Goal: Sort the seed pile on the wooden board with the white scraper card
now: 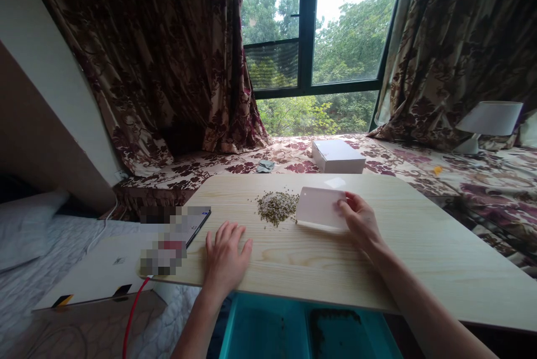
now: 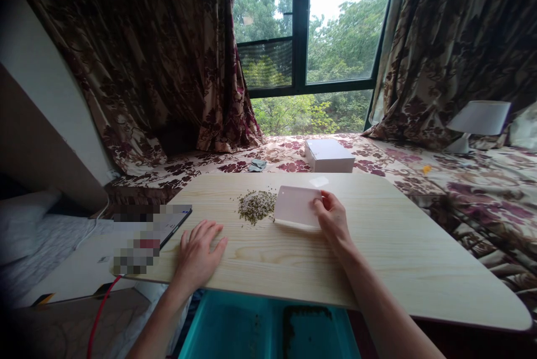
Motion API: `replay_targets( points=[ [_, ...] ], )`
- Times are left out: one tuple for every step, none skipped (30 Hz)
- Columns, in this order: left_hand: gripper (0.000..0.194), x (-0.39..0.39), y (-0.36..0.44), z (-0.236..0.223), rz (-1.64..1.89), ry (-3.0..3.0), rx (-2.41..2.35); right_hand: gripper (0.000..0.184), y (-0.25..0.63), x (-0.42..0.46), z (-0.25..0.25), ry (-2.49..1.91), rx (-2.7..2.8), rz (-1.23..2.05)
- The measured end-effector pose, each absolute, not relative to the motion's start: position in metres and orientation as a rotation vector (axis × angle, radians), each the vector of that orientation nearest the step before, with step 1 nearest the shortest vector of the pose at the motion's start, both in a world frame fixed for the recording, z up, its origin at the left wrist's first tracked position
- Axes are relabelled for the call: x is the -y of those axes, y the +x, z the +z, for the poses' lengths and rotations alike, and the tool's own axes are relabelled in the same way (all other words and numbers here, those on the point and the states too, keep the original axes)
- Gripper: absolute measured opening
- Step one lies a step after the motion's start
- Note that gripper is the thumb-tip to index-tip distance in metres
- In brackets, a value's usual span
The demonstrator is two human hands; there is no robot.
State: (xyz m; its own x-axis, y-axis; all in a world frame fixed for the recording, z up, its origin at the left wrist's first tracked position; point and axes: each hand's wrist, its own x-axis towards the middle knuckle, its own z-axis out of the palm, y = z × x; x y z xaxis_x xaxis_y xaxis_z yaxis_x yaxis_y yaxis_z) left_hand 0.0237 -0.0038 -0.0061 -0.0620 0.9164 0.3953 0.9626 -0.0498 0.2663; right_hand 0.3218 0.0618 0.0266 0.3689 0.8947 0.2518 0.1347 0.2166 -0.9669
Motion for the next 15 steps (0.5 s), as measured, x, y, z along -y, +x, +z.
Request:
replay_targets(
  points=[
    [0.030,0.0036,0.0235,-0.0066,-0.739,-2.082,2.098,0.035,0.3221,-0.0612,0.0270,-1.257,1.085,0.696],
    [0.030,0.0033,0.0234,-0.0071,-0.741,-2.081,2.099,0.036,0.3223,-0.0607,0.0274,-1.259,1.085,0.688],
    [0.030,0.0031,0.0233,-0.0075,-0.743,-2.080,2.099,0.036,0.3225,-0.0604,0.0277,-1.264,1.083,0.678],
    [0.030,0.0030,0.0233,-0.0078,-0.744,-2.080,2.099,0.036,0.3225,-0.0603,0.0279,-1.268,1.081,0.672],
    [0.030,0.0029,0.0234,-0.0079,-0.744,-2.079,2.098,0.037,0.3225,-0.0603,0.0281,-1.272,1.077,0.667],
    [0.030,0.0030,0.0235,-0.0079,-0.743,-2.079,2.098,0.037,0.3225,-0.0604,0.0282,-1.275,1.074,0.668],
    [0.030,0.0031,0.0236,-0.0077,-0.742,-2.079,2.099,0.036,0.3223,-0.0605,0.0282,-1.277,1.070,0.673],
    [0.030,0.0032,0.0238,-0.0074,-0.742,-2.080,2.101,0.036,0.3221,-0.0605,0.0282,-1.278,1.068,0.680],
    [0.030,0.0034,0.0240,-0.0070,-0.742,-2.081,2.102,0.035,0.3219,-0.0604,0.0283,-1.279,1.069,0.687],
    [0.030,0.0035,0.0242,-0.0066,-0.743,-2.081,2.101,0.034,0.3217,-0.0600,0.0284,-1.281,1.073,0.693],
    [0.030,0.0036,0.0244,-0.0063,-0.744,-2.080,2.098,0.033,0.3216,-0.0595,0.0286,-1.283,1.078,0.695],
    [0.030,0.0037,0.0245,-0.0060,-0.744,-2.077,2.095,0.033,0.3215,-0.0589,0.0289,-1.285,1.084,0.696],
    [0.029,0.0038,0.0246,-0.0058,-0.744,-2.075,2.092,0.032,0.3214,-0.0583,0.0293,-1.286,1.088,0.696],
    [0.029,0.0037,0.0247,-0.0057,-0.744,-2.074,2.091,0.032,0.3214,-0.0577,0.0297,-1.286,1.089,0.696],
    [0.029,0.0037,0.0247,-0.0057,-0.743,-2.074,2.092,0.031,0.3213,-0.0573,0.0301,-1.285,1.088,0.697]
  ],
)
